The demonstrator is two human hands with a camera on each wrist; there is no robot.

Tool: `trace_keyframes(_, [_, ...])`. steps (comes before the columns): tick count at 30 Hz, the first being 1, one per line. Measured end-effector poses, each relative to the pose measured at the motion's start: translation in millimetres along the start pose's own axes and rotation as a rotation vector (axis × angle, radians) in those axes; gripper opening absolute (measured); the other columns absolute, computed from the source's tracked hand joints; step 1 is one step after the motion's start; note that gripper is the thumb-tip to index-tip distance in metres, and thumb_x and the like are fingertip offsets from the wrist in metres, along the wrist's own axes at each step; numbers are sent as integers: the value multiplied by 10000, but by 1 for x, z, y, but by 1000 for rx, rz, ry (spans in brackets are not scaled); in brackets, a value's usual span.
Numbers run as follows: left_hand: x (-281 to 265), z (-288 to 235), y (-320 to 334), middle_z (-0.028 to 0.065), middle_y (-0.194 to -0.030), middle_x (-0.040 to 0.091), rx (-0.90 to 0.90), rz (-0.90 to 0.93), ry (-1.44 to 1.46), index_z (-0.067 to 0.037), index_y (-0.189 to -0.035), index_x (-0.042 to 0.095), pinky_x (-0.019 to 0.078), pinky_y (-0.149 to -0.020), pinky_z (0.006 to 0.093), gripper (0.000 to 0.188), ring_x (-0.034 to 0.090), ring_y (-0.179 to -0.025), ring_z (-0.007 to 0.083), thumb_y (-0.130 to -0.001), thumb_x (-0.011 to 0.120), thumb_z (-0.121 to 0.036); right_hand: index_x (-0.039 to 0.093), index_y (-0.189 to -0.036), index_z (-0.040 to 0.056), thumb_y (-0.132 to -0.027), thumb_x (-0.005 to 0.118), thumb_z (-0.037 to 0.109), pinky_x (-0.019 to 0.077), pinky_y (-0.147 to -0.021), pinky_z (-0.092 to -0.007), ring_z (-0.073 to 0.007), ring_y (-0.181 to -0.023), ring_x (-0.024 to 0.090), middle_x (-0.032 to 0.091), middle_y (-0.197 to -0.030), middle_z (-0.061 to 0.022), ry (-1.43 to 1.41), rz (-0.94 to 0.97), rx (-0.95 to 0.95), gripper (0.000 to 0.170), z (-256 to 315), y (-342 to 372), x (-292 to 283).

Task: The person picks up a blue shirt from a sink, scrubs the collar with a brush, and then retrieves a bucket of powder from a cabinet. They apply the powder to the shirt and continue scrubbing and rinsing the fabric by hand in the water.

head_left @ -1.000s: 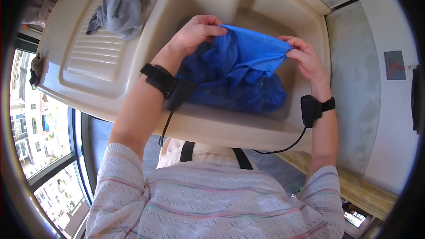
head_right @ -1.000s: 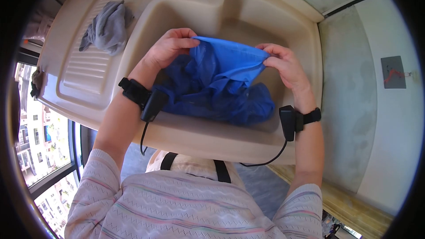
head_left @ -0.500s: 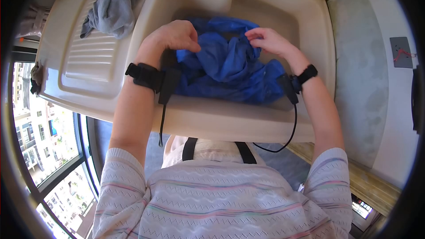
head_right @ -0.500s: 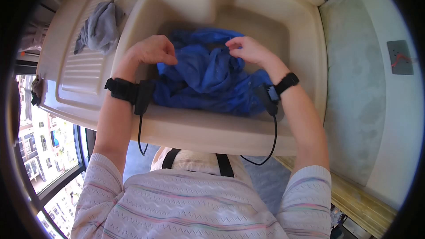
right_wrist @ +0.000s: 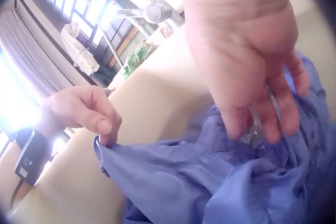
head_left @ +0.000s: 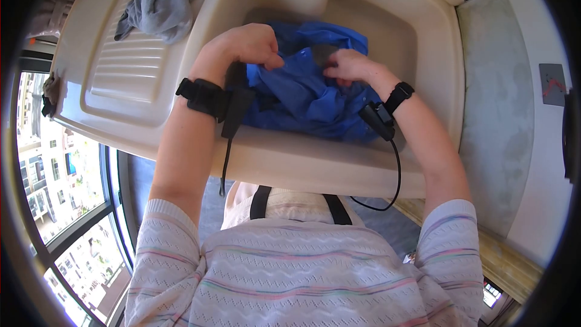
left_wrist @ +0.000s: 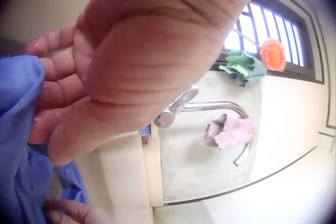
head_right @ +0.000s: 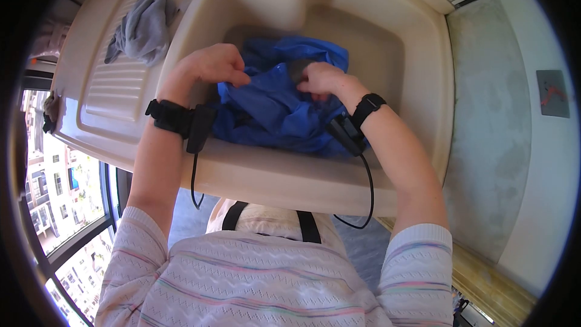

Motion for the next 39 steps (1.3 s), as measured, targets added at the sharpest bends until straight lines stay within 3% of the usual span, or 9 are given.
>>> trace_keyframes(2, [3, 1, -3, 81, -678, 640, 4, 6, 20, -14, -705, 664, 466, -629, 294, 277, 611, -673, 174, -701, 617, -287, 563, -1101, 43, -738, 655, 263, 460, -780, -326, -233, -918, 581, 610, -988, -130, 162, -626, -346, 435, 17, -2, -31])
trace_keyframes(5, [3, -2, 1, 70, -674, 645, -5, 8, 44, -7, -687, 662, 469, -620, 282, 275, 612, -654, 152, -706, 612, -276, 562, -1101, 33, -700, 673, 221, 456, -786, -326, -239, -914, 579, 607, -990, -126, -3, -582, -616, 456, 38, -14, -22])
trace_keyframes(10, [4, 4, -1, 61, -708, 647, -17, 10, 99, -35, -727, 665, 478, -643, 310, 228, 620, -695, 173, -689, 607, -252, 584, -1012, 16, -690, 679, 158, 448, -749, -288, -194, -847, 571, 611, -894, -91, -105, -351, -460, 364, 42, -9, -19])
trace_keyframes(15, [3, 13, -3, 62, -678, 599, -93, -79, 264, -71, -1135, 550, 472, -515, 271, 395, 588, -575, 153, -752, 571, -166, 595, -862, 26, -724, 639, 18, 429, -668, -199, -51, -734, 532, 588, -781, 4, -442, -349, -574, 145, 48, 33, -44])
trace_keyframes(18, [6, 4, -1, 75, -647, 580, -79, -40, 345, -100, -1209, 490, 464, -457, 265, 464, 572, -518, 154, -754, 569, -148, 607, -838, 34, -698, 650, 54, 417, -608, -214, -63, -695, 519, 593, -745, 4, -529, -393, -754, 148, 60, 65, -57])
trace_keyframes(27, [-8, -10, -5, 87, -604, 582, 98, -147, 510, -15, -922, 618, 479, -480, 264, 259, 582, -494, 157, -704, 641, -152, 520, -742, 53, -705, 592, 77, 341, -459, -179, -22, -565, 441, 507, -662, 35, -483, -388, -676, 84, 53, 92, -63])
trace_keyframes(32, [-26, -15, 3, 58, -615, 582, 150, -312, 458, -4, -881, 616, 454, -489, 258, 233, 558, -499, 118, -694, 652, -138, 510, -733, 74, -690, 601, 99, 335, -457, -200, -37, -583, 423, 459, -641, 47, -473, -392, -658, 104, 51, 88, -59])
trace_keyframes(35, [-28, -15, 1, 59, -616, 586, 143, -347, 392, -10, -879, 622, 458, -496, 257, 238, 562, -501, 111, -688, 654, -148, 526, -915, 45, -709, 610, 84, 376, -504, -194, -58, -675, 499, 555, -767, 5, -624, -406, -607, 226, 52, 98, -59])
trace_keyframes(39, [-32, -15, 2, 80, -689, 615, 162, -411, 271, -46, -903, 632, 478, -595, 295, 257, 600, -615, 178, -680, 646, -175, 552, -835, 41, -717, 621, 95, 384, -492, -201, -50, -646, 488, 551, -734, 14, -586, -411, -598, 147, 53, 104, -54])
Point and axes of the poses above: each hand's wrist, its own y-axis away from the middle knuckle, its own x-axis out of the palm, z = x × y, the point moved 8 cm from there along -y, towards the middle knuckle
